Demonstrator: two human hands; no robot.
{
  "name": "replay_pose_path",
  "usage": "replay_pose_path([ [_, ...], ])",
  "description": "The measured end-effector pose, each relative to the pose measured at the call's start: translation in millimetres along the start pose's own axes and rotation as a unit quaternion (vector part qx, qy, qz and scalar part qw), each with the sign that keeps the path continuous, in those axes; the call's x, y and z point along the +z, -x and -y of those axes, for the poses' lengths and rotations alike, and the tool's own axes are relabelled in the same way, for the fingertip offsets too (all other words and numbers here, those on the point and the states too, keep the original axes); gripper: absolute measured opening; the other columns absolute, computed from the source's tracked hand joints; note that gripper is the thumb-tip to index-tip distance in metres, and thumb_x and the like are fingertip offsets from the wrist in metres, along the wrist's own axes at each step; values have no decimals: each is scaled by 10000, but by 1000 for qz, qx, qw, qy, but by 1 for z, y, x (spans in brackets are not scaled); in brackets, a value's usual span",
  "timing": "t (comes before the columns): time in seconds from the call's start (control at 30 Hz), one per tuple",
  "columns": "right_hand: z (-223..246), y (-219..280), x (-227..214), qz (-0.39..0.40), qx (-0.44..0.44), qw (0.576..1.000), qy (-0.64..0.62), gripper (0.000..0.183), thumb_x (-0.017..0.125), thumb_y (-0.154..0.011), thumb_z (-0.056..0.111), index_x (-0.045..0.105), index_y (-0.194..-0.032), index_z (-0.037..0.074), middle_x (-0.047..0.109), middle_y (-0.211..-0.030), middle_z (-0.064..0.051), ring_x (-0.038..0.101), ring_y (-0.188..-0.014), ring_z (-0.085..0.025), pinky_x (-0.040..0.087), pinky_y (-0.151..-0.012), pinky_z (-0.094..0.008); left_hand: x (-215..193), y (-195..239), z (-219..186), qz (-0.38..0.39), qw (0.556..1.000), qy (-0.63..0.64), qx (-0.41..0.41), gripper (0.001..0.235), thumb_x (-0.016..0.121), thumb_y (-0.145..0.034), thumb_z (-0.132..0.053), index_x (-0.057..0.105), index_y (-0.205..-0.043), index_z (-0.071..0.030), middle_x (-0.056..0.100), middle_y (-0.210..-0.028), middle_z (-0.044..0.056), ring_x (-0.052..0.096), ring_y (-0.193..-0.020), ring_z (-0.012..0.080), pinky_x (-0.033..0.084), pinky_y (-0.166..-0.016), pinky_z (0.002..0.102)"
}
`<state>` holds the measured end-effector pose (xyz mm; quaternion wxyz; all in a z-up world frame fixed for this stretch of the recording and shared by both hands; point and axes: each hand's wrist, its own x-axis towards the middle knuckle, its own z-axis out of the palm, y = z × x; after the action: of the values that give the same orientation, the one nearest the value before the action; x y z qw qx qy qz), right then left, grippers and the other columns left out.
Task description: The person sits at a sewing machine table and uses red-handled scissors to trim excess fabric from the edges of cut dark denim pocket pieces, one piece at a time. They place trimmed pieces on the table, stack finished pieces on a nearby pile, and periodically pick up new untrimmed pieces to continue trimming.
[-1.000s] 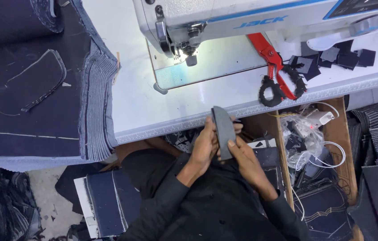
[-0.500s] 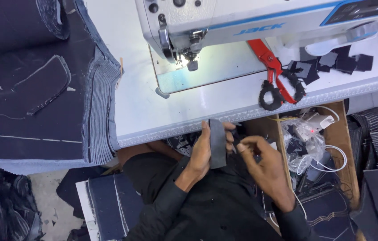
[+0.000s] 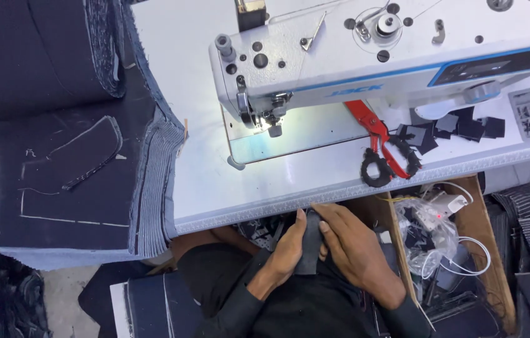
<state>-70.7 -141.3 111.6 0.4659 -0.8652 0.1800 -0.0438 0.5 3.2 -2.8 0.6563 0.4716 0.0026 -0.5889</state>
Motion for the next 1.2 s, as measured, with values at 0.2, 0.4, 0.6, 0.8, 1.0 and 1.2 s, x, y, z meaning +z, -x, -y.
replay_pose_path([
  [0.2,-2,0,-3,-11,-49,998,28,352,571,-981,150,639,-1310,47,678,-1198,-167,680,-1071,-360,544,-874,-395,5,4,-12,61,997,-25,34,713,225,-1093,-610,620,-1024,-21,642,-823,61,625,-748,153,555,-757,293],
  [0.4,-16,-2,0,-7,22,998,-61,351,578,-985,156,611,-1310,27,694,-1170,-132,717,-972,-240,557,-811,-324,0,7,-20,68,994,-79,14,741,224,-1085,-624,626,-968,-12,634,-812,52,622,-716,138,558,-713,277],
  [0.6,-41,0,10,36,-28,981,-190,204,656,-994,127,714,-1120,-22,739,-1048,-97,698,-925,-144,556,-800,-289,-16,1,-14,144,975,-171,6,790,310,-1121,-640,660,-930,43,658,-840,79,635,-723,135,540,-676,264],
  [0.8,-24,-20,-3,-90,88,989,-79,207,706,-920,159,744,-1063,15,751,-746,-73,658,-609,-99,526,-546,-266,1,12,-42,121,980,-156,5,356,563,-1020,-334,592,-1223,-43,716,-1097,48,701,-935,106,600,-816,268],
  [1.0,-20,-48,-10,-108,89,990,-25,214,712,-928,167,751,-1089,32,739,-760,-140,633,-577,-131,501,-535,-294,-14,2,-19,-46,977,-197,74,320,595,-1036,-180,590,-1258,51,711,-1059,72,681,-913,112,599,-773,284],
  [1.2,-18,-56,-9,-115,20,993,-15,211,711,-938,164,738,-1091,23,755,-864,-136,670,-603,-150,522,-566,-289,14,21,-55,-133,940,-279,141,345,603,-975,-117,531,-1289,5,712,-954,109,657,-817,149,559,-707,276],
])
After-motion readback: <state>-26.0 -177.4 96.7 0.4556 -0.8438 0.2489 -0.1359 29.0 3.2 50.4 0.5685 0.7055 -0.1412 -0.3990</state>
